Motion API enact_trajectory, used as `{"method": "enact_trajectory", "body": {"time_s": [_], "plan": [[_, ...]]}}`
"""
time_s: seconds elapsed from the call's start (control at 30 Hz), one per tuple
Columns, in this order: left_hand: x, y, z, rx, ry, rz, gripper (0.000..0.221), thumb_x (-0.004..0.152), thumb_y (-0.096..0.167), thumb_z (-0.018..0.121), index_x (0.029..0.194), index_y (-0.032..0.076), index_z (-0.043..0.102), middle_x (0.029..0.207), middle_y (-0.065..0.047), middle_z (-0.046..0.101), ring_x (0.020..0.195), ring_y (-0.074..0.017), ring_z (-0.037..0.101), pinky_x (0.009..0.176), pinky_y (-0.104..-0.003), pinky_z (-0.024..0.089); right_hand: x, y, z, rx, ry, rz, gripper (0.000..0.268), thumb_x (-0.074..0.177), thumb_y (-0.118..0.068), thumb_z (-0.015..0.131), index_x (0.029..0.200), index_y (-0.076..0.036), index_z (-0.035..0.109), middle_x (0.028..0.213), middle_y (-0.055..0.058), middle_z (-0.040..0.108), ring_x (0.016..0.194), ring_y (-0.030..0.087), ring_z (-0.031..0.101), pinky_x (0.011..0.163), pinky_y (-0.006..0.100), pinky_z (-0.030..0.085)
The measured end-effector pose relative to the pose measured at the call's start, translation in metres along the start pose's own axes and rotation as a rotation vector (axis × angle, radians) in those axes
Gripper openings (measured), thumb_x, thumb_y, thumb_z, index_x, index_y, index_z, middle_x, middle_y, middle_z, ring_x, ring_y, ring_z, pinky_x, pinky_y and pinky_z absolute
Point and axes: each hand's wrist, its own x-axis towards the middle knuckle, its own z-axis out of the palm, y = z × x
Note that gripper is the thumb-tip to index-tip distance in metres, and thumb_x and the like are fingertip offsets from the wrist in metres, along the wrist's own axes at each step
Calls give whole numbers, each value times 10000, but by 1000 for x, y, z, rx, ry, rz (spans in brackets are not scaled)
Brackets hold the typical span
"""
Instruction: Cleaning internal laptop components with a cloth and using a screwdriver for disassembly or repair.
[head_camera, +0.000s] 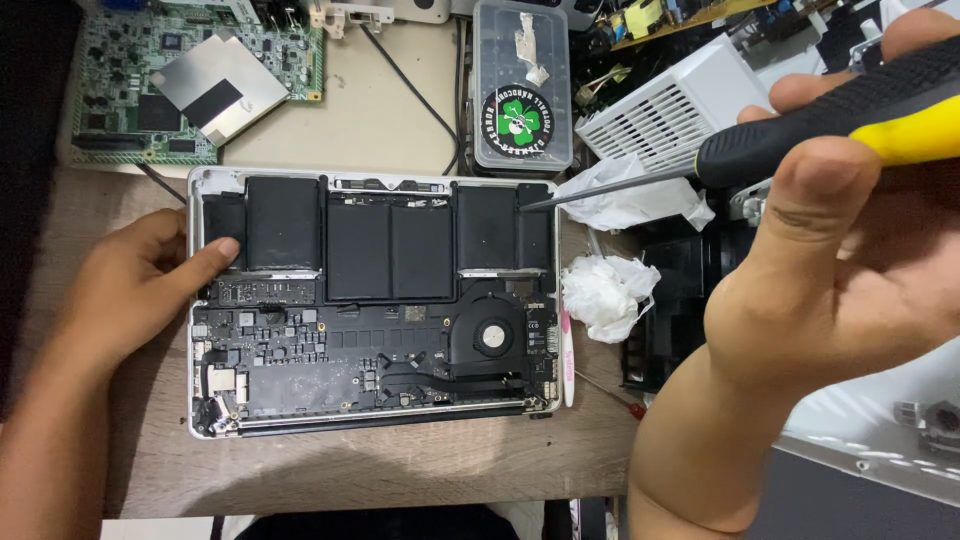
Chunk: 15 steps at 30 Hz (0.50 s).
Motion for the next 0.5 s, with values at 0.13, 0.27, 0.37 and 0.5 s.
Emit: {"method": "enact_trajectory", "body": {"time_s": [0.13, 0.27, 0.37, 0.5], "plan": [[-1, 3, -2, 47, 0, -14, 382, 1006, 426, 697, 897, 63, 646, 771, -85, 653, 727, -215, 589, 654, -365, 365, 1, 4, -1, 6, 7, -35, 419, 1196, -217, 521, 1226, 190, 429, 1413, 237, 453, 1073, 446, 629, 930, 515, 651], [-3, 6, -2, 31, -7, -22, 344, 1001, 420, 697, 937, 83, 678, 782, -81, 664, 731, -216, 600, 663, -367, 389, 1, 15, -6, -50, 33, -124, 343, 1226, -164, 505, 1357, 145, 434, 1417, 254, 481, 1071, 510, 645, 969, 565, 613], [-4, 7, -3, 3, -11, -30, 340, 1000, 413, 696, 958, 76, 682, 793, -85, 668, 744, -209, 599, 673, -357, 391, 0, 17, -5, -71, 67, -134, 329, 1216, -142, 529, 1358, 143, 445, 1419, 276, 504, 1078, 519, 651, 1045, 574, 565], [-1, 3, -3, 64, -9, 7, 382, 987, 455, 680, 949, 75, 670, 824, -93, 685, 760, -231, 618, 681, -374, 405, -1, 13, -6, -25, 50, -127, 285, 1220, -99, 537, 1353, 124, 420, 1426, 255, 488, 1103, 507, 627, 1072, 580, 532]]}}
